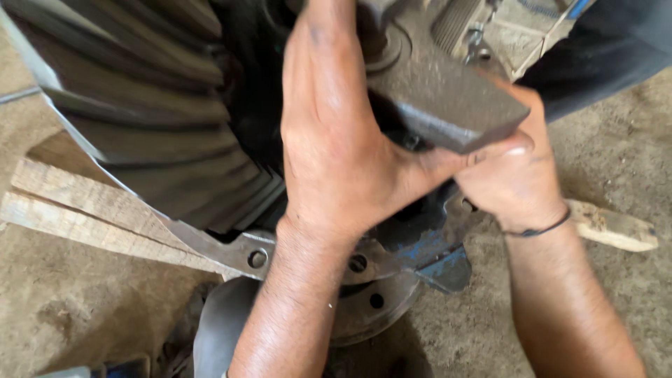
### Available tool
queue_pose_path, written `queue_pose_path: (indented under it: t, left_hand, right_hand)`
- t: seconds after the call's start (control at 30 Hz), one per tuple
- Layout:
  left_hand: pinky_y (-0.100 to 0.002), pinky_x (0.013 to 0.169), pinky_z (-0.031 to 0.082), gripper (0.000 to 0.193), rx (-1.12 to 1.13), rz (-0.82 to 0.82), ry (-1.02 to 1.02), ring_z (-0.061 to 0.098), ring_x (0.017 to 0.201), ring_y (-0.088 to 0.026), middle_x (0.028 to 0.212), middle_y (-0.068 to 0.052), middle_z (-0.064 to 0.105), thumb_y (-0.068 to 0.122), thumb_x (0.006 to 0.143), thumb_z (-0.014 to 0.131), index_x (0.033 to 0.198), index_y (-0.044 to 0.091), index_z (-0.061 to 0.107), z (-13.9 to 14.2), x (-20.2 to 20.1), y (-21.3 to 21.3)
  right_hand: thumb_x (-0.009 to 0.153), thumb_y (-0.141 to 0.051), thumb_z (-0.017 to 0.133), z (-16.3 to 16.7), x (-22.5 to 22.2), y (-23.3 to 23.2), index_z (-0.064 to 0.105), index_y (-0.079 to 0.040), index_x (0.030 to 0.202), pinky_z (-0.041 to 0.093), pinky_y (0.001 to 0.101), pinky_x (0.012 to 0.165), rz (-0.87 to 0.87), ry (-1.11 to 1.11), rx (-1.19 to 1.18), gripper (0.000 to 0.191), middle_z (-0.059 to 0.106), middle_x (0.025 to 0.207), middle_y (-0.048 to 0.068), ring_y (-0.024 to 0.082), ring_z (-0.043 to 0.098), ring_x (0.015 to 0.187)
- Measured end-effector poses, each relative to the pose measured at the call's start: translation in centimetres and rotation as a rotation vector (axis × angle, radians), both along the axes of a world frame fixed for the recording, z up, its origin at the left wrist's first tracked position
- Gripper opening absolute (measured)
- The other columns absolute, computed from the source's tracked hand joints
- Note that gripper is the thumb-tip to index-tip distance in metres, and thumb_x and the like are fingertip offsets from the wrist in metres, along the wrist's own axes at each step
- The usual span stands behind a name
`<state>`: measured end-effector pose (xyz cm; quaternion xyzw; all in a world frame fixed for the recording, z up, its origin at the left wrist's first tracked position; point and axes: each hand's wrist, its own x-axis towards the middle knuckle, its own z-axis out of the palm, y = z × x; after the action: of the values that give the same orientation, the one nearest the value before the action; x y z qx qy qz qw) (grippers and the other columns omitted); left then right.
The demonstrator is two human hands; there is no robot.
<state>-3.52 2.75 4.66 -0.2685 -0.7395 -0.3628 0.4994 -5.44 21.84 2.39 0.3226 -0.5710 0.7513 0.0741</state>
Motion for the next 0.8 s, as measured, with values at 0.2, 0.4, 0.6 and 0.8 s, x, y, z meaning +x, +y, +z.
queue_pose_path:
  t: [0.2,0.4,0.6,0.8]
  left_hand:
    - [-0.034,0.103,0.054,0.098,-0.142,-0.069,-0.020,0.060,0.124,-0.030,0.136,-0.014,0.054,0.052,0.077,0.093,0.145,0.006,0.037,-0.4,-1.3,-2.2]
    - [-0.033,0.102,0.060,0.085,-0.142,-0.266,-0.078,0.072,0.116,-0.027,0.125,-0.007,0.066,0.038,0.077,0.101,0.136,0.007,0.048,0.2,-1.6,-4.9]
    - [-0.039,0.109,0.054,0.090,-0.045,-0.217,-0.141,0.063,0.125,-0.036,0.133,-0.020,0.059,0.031,0.079,0.103,0.139,-0.001,0.043,0.7,-0.2,-4.1]
    - [-0.043,0.106,0.056,0.091,0.241,-0.061,-0.323,0.064,0.119,-0.040,0.127,-0.023,0.060,0.024,0.074,0.097,0.141,-0.002,0.042,-2.0,0.4,-1.0]
  right_hand:
    - [0.112,-0.003,0.063,-0.2,0.4,1.1,0.058,0.010,0.132,0.053,0.0325,0.103,-0.355,0.237,0.320,0.025,0.066,0.124,0.015,0.019,0.063,0.115]
    - [0.118,-0.024,0.053,0.0,0.2,-1.0,0.062,0.003,0.118,0.054,0.0309,0.083,-0.518,0.301,-0.208,0.028,0.066,0.105,0.009,0.015,0.063,0.091]
    - [0.114,-0.031,0.051,-0.4,-0.8,-2.1,0.061,0.000,0.117,0.053,0.0313,0.078,-0.384,0.591,-0.299,0.033,0.062,0.099,0.008,0.015,0.061,0.085]
    - [0.111,-0.039,0.050,-0.5,-2.9,-1.8,0.060,-0.002,0.116,0.052,0.0317,0.073,-0.243,0.596,-0.229,0.038,0.059,0.093,0.007,0.014,0.060,0.079]
